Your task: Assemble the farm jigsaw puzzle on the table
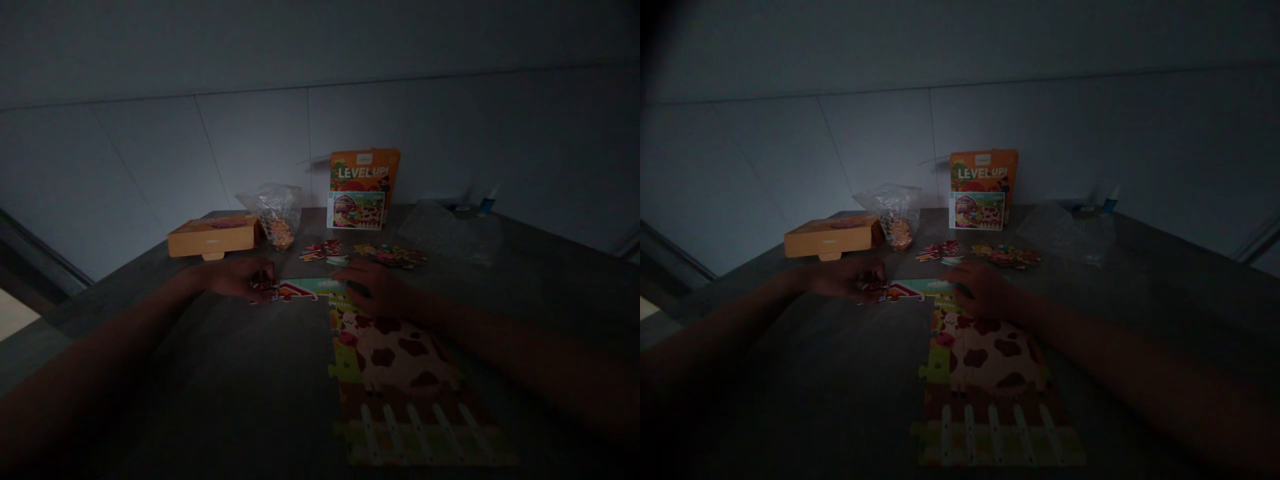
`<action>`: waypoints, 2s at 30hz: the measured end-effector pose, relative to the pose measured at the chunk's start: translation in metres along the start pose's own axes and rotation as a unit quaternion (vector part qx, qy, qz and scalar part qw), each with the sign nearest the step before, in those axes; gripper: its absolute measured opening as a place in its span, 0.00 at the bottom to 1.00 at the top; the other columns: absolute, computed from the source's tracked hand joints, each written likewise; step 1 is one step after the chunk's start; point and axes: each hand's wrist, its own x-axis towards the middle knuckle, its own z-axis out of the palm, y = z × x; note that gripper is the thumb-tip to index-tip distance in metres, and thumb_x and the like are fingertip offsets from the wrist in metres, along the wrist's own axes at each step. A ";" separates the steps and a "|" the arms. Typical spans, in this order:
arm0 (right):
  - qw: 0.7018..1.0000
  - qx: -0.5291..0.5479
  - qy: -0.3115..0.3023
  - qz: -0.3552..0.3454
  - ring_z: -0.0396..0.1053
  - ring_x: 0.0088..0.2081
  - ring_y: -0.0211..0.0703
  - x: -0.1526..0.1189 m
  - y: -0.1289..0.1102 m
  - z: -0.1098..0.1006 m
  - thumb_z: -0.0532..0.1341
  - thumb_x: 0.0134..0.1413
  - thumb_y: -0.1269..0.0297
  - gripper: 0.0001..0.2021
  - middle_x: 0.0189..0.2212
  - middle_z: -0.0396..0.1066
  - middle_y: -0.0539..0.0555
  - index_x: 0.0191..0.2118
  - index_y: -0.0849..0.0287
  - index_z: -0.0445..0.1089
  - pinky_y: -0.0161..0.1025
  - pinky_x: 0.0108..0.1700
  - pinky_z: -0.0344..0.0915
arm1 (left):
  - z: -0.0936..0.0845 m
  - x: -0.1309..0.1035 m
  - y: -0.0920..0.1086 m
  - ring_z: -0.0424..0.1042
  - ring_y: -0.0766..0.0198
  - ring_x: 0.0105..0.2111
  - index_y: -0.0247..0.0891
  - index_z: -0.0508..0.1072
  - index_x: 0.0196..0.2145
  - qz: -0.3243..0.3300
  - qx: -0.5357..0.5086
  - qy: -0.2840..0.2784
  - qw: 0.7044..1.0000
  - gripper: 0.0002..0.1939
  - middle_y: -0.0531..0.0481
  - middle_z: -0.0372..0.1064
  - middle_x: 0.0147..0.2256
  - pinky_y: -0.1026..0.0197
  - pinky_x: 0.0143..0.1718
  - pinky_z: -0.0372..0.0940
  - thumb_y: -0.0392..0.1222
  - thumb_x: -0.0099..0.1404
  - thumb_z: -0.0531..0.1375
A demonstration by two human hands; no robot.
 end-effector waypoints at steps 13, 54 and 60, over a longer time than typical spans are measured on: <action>1.000 0.003 0.008 -0.004 0.70 0.41 0.46 0.002 -0.002 -0.001 0.55 0.56 0.73 0.15 0.40 0.74 0.60 0.49 0.62 0.71 0.44 0.44 0.69 | 0.002 0.004 -0.005 0.68 0.61 0.35 0.37 0.68 0.38 0.024 0.083 0.038 0.996 0.13 0.49 0.68 0.37 0.63 0.34 0.61 0.45 0.56 0.61; 1.000 0.006 -0.011 0.008 0.70 0.42 0.46 0.002 -0.002 -0.001 0.55 0.56 0.73 0.16 0.41 0.73 0.60 0.49 0.62 0.71 0.45 0.45 0.68 | 0.024 0.000 0.061 0.70 0.63 0.32 0.37 0.73 0.41 0.148 0.122 0.064 0.979 0.14 0.48 0.67 0.37 0.62 0.33 0.65 0.50 0.64 0.61; 1.000 0.001 -0.001 0.000 0.70 0.42 0.47 0.002 -0.001 0.001 0.56 0.56 0.73 0.16 0.41 0.73 0.60 0.49 0.61 0.71 0.44 0.44 0.68 | 0.036 0.007 0.063 0.70 0.60 0.36 0.37 0.73 0.46 0.199 0.121 0.106 0.967 0.15 0.46 0.67 0.40 0.60 0.39 0.67 0.48 0.66 0.60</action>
